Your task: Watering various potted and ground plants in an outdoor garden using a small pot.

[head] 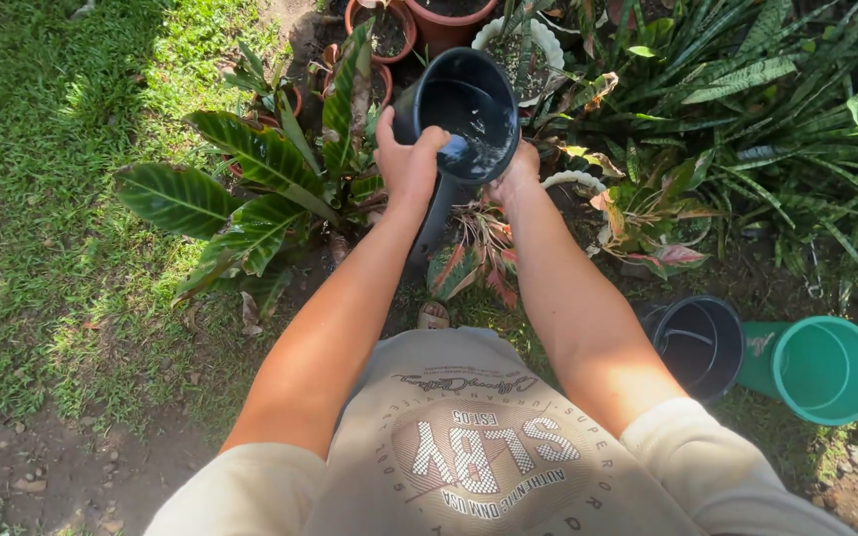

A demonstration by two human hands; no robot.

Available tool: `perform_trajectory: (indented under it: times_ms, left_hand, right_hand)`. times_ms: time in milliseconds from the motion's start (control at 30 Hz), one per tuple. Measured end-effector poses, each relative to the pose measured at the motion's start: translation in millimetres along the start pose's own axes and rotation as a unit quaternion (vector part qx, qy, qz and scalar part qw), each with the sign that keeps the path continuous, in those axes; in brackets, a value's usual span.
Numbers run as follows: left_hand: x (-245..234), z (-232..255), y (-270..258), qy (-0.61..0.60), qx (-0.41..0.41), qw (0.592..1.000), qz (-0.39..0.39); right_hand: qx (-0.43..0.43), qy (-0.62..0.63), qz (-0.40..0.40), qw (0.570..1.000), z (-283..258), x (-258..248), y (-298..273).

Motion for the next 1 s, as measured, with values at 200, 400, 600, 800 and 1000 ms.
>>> perform_trajectory:
  times_ms: [200, 400, 600, 800, 1000]
  left_hand:
    - [-10, -66, 42, -0.312, -0.024, 0.95, -0.009]
    - [-67, -60, 40, -0.356, -0.023, 0.933, 0.043]
    - [-131, -69, 51, -0.363, 0.007, 0.926, 0.106]
    - [-200, -72, 57, -0.407, 0.016, 0.903, 0.139]
    - [-265, -80, 78, -0.386, 0.049, 0.913, 0.126]
  right_hand:
    - [0.038, -0.213, 0.133, 0.967, -37, 165, -68]
    - [0.112, -0.234, 0.033, 0.965, -11, 221, -61]
    - [0.154, -0.172, 0.023, 0.973, 67, 207, -16]
    - [0.187, -0.224, -0.003, 0.956, 120, 245, -6]
    - [0.204, -0.244, -0.026, 0.948, 180, 278, -2]
Point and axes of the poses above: each hand's wrist, its own y-axis towards the middle knuckle, its own x-axis out of the palm, z = x × y, the point moved 3 cm from there along y, towards the middle knuckle, and after that the axes turned 9 degrees about -z, right-handed, at the moved point
